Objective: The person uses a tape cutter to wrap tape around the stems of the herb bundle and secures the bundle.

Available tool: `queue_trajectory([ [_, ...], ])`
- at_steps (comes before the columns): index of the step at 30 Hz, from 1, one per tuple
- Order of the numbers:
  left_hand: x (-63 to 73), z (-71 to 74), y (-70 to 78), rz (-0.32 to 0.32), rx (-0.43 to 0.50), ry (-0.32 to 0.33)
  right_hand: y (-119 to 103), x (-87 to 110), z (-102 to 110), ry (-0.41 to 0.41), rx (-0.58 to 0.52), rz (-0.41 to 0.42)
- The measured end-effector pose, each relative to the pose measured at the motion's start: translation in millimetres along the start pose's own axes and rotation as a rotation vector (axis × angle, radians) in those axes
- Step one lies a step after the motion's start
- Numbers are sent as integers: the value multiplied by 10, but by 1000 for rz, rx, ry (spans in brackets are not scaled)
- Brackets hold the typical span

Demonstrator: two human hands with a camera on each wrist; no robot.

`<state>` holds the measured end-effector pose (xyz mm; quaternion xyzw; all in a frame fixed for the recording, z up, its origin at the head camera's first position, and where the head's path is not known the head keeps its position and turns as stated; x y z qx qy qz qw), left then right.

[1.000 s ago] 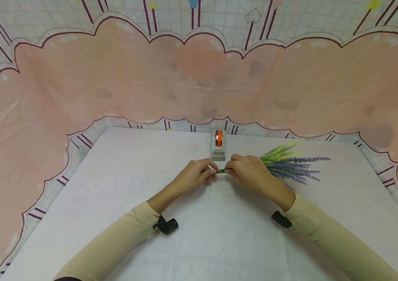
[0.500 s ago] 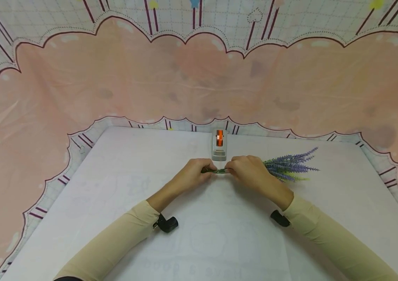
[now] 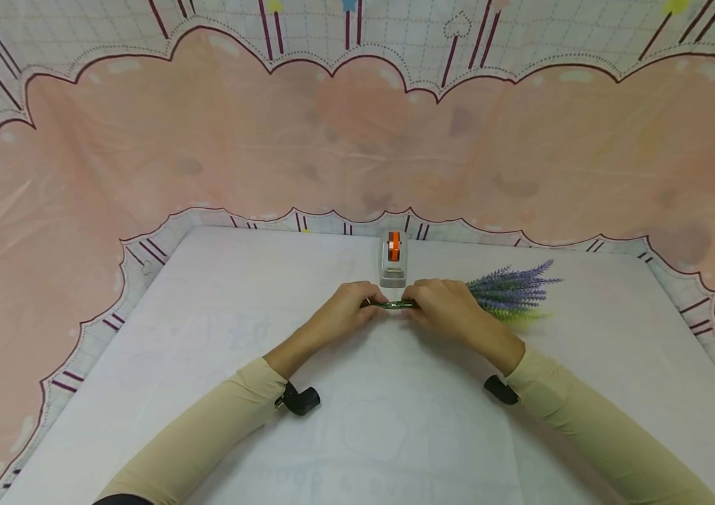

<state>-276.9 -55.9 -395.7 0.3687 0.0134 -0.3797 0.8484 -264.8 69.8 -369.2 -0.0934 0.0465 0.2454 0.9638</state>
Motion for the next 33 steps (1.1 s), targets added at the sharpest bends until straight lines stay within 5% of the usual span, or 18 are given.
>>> queue_trajectory([
  [33, -30, -4, -45, 9, -63, -8, 31, 17, 56, 51, 18, -14],
])
Point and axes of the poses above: each hand's wrist, its own x-axis away from the middle knuckle, its own z-axis out of the back of the hand, y = z × x, the point moved 8 cm from there along -x, towards the middle knuckle, and after that the axes turned 10 degrees about -z, right-handed, at the moved point
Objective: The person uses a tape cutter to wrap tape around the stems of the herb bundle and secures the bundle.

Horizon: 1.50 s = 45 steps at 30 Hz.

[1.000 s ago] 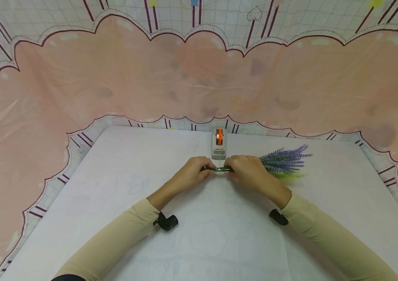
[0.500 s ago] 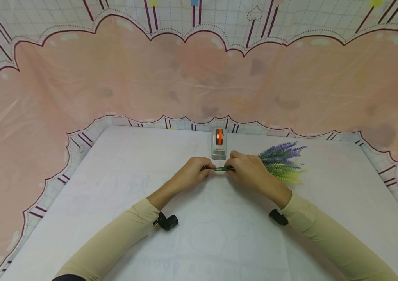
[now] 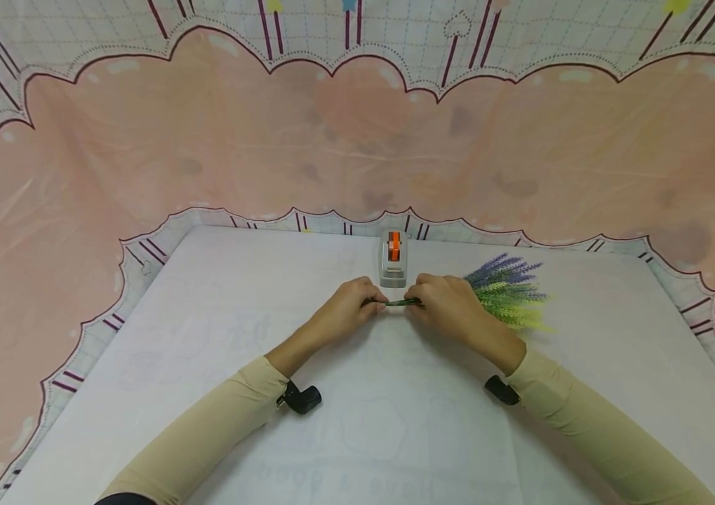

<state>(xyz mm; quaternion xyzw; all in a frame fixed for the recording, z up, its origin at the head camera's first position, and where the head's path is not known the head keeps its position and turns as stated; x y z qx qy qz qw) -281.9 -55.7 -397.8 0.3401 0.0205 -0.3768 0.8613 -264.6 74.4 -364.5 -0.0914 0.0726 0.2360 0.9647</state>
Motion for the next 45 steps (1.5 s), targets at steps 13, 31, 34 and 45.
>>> queue_trajectory([
  [13, -1, 34, -22, 47, 21, 47, 17, -38, 21, 32, -6, 19],
  [31, -4, 40, -52, 72, 48, 87, -17, -71, 29, 42, 37, 51],
  [34, -14, 51, -48, 58, 44, 89, -8, -82, 13, 38, 38, 46],
  [45, -25, 35, -48, 44, 58, 87, -1, -117, -25, 47, 88, 35],
])
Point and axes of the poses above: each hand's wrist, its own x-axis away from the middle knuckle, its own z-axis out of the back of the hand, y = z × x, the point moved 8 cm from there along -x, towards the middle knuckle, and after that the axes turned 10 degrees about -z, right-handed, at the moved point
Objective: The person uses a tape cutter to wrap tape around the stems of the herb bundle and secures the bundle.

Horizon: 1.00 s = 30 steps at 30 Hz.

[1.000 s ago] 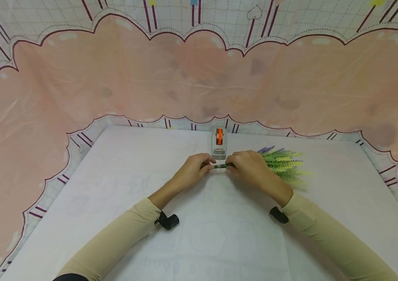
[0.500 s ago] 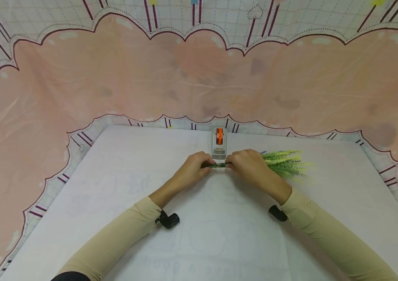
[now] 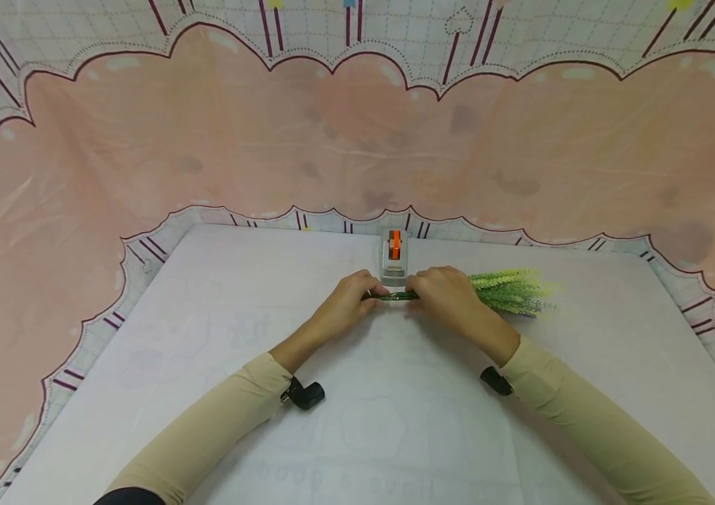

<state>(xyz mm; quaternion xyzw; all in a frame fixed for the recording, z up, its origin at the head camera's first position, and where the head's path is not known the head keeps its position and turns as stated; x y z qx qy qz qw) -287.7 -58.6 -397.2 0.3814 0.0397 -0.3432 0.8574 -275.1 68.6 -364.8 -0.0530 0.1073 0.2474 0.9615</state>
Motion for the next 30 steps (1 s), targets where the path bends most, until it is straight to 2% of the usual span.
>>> queue_trajectory([
  [10, 3, 5, 2, 14, -8, -12, 30, -15, -29, 7, 18, -33],
  [21, -3, -1, -16, 22, -44, -32, 36, 1, -35, 7, -6, -21],
  [30, -21, 21, 0, -11, -54, -24, 42, 7, -29, 12, -14, -16],
])
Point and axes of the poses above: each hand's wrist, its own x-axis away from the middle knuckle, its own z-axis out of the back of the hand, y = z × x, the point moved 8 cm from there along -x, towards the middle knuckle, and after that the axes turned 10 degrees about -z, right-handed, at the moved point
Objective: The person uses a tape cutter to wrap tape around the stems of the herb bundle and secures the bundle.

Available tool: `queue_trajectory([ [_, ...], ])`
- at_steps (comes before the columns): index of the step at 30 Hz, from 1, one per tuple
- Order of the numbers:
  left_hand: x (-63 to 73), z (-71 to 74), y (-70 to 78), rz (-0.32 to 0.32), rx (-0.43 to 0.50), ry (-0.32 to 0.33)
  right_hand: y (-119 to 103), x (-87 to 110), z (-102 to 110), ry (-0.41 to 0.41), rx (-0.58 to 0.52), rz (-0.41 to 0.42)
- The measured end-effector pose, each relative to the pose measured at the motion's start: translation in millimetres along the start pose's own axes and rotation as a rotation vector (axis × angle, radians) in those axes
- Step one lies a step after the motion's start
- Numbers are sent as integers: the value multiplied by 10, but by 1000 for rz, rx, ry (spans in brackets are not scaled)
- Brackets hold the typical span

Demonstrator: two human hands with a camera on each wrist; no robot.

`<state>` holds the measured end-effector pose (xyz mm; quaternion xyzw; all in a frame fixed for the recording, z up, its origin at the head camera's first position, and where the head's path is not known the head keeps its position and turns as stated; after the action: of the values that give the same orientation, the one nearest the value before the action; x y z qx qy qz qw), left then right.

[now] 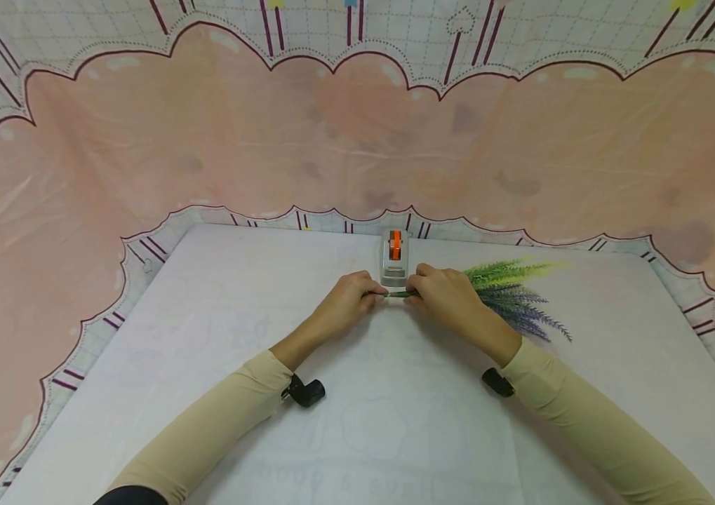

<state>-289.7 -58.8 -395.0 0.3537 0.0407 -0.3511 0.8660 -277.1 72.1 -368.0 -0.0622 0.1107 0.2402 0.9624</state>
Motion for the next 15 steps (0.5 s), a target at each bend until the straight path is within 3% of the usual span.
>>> queue_trajectory([
  [7, -7, 15, -6, -1, -24, 19, 1, -17, 11, -11, -4, -5],
  [15, -7, 13, -61, 85, 28, 57, 9, -47, 22, -35, -17, -25],
])
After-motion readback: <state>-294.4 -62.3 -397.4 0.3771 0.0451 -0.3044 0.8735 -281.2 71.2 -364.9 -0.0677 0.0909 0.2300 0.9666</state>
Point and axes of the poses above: each hand's wrist, its own x-axis away from the middle knuckle, its own z-axis out of the back of the hand, y = z × x, the point moved 8 cm from there along -x, towards the middle knuckle, and after that the axes turned 10 degrees about -z, right-handed, at the moved point
